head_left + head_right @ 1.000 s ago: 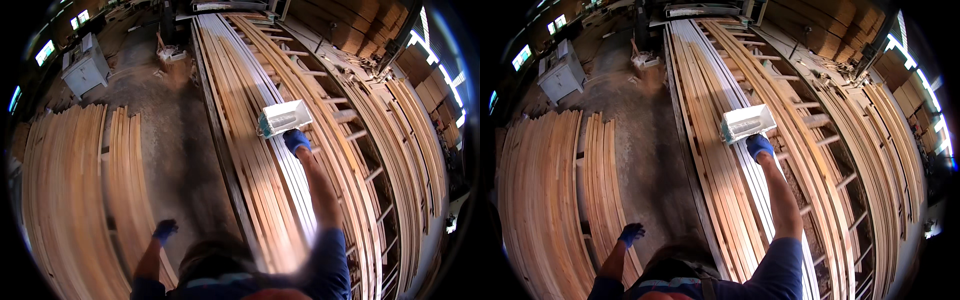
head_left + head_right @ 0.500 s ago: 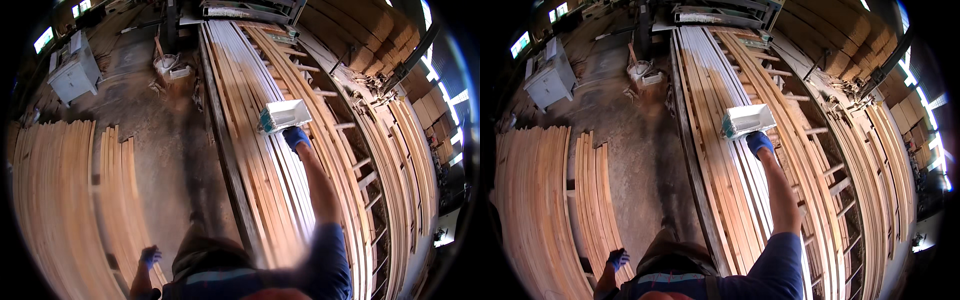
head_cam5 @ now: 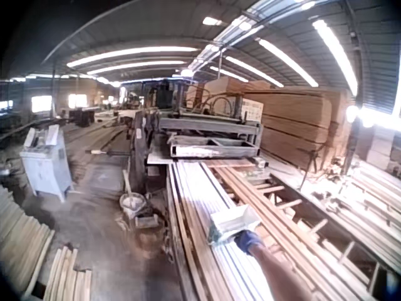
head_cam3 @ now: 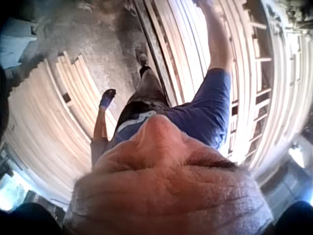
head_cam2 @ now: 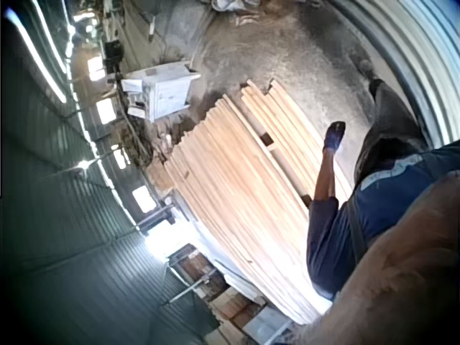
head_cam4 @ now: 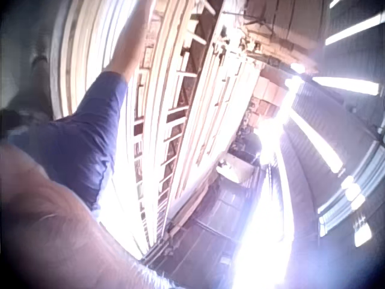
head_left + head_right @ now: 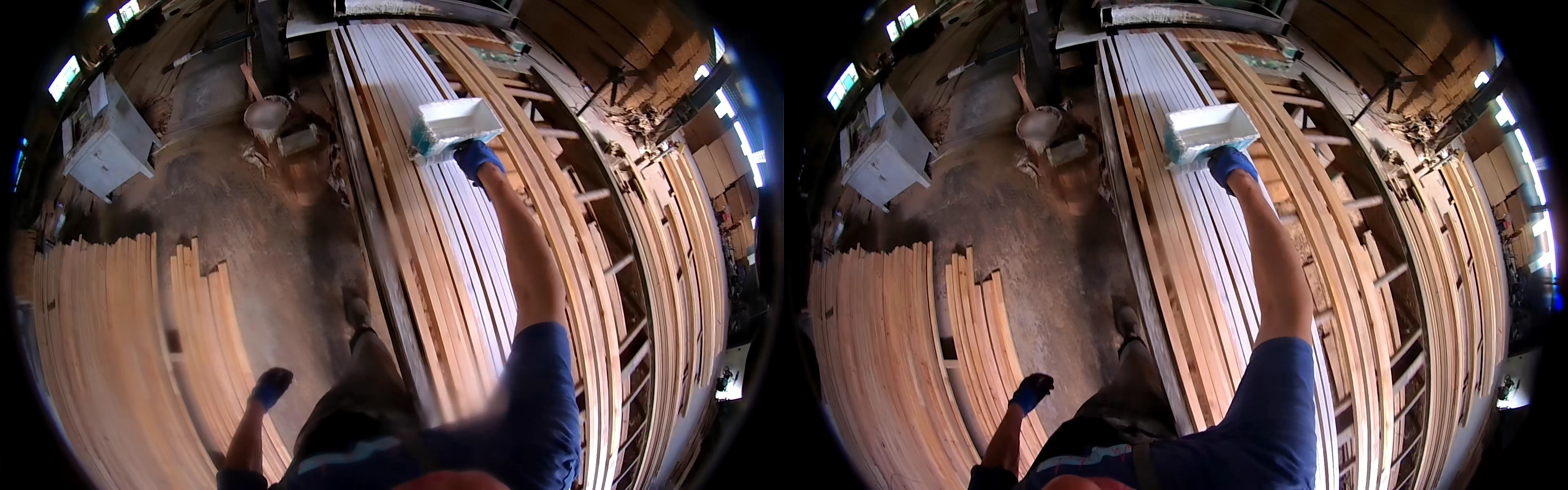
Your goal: The person applies a white adhesive substance to wooden planks arranged on a curved frame using a brush and a small container. They repeatedly dip the brush into a bucket to reload the adhesive and spread it evenly across the surface of the planks.
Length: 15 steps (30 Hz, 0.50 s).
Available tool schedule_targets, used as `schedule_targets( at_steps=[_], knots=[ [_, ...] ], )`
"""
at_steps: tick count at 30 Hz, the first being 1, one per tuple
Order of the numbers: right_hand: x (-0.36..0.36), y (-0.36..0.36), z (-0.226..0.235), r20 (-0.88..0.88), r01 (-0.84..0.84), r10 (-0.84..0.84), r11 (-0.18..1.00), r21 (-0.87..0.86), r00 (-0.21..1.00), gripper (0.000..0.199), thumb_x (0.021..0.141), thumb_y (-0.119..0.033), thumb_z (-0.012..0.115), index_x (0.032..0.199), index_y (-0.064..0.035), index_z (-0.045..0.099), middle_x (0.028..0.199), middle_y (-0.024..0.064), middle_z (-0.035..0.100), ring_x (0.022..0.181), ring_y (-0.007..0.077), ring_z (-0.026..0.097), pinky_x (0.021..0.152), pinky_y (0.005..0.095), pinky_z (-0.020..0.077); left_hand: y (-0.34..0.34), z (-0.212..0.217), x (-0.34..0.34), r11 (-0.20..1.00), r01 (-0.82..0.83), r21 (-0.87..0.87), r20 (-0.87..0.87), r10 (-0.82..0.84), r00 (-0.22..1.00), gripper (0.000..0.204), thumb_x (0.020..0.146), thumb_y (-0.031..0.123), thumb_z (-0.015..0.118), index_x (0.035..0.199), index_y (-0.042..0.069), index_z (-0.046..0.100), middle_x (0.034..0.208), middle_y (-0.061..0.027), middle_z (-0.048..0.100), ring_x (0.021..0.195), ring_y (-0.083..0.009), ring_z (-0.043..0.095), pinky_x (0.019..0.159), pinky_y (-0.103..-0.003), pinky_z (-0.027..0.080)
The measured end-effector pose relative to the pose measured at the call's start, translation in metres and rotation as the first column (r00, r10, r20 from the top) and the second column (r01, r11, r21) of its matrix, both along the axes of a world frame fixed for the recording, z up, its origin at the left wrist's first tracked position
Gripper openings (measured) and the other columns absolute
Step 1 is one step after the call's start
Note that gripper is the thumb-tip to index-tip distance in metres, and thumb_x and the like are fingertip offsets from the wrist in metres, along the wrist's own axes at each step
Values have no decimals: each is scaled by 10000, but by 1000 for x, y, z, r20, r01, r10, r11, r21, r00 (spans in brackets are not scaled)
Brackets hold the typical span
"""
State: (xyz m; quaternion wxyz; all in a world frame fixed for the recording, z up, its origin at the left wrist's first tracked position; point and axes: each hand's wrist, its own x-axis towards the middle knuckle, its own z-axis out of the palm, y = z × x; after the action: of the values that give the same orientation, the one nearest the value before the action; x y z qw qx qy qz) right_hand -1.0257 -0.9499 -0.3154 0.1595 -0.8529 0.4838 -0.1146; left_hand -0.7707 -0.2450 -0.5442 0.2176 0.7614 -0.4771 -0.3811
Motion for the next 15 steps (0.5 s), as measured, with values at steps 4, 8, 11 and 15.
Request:
schedule_targets(
  at_steps=[4,8,11,15],
  knots=[
    [79,-124,-4,180,-156,212,946,-284,961,360,908,-294,550,1187,-80,628,1148,210,659,1073,374,624,933,426,487,-154,117,-17,985,-163,-53,-32,162,986,234,866,176,682,1056,39,670,971,-139,698,836,-290,679,776,-381,552],
    [203,-174,17,150,-244,243,970,-13,958,364,936,-289,527,1212,-62,597,1123,170,650,973,307,635,825,399,507,-321,228,-65,841,342,-420,114,-324,939,369,862,244,690,1162,37,625,972,-169,678,897,-336,663,787,-407,538],
    [248,-184,32,123,-242,226,960,139,966,350,942,-275,527,1201,-50,596,1069,143,649,866,268,651,703,388,533,-425,262,-105,719,469,-514,-63,-576,815,403,829,270,667,1132,10,614,984,-179,648,928,-333,624,831,-442,500],
    [273,-184,48,99,-198,182,962,190,978,332,949,-256,527,1185,-33,596,998,108,648,723,217,673,540,372,567,-456,245,-126,468,445,-763,-56,-734,676,352,671,232,688,931,-5,668,1006,-141,645,960,-343,604,902,-430,493]
  ],
)
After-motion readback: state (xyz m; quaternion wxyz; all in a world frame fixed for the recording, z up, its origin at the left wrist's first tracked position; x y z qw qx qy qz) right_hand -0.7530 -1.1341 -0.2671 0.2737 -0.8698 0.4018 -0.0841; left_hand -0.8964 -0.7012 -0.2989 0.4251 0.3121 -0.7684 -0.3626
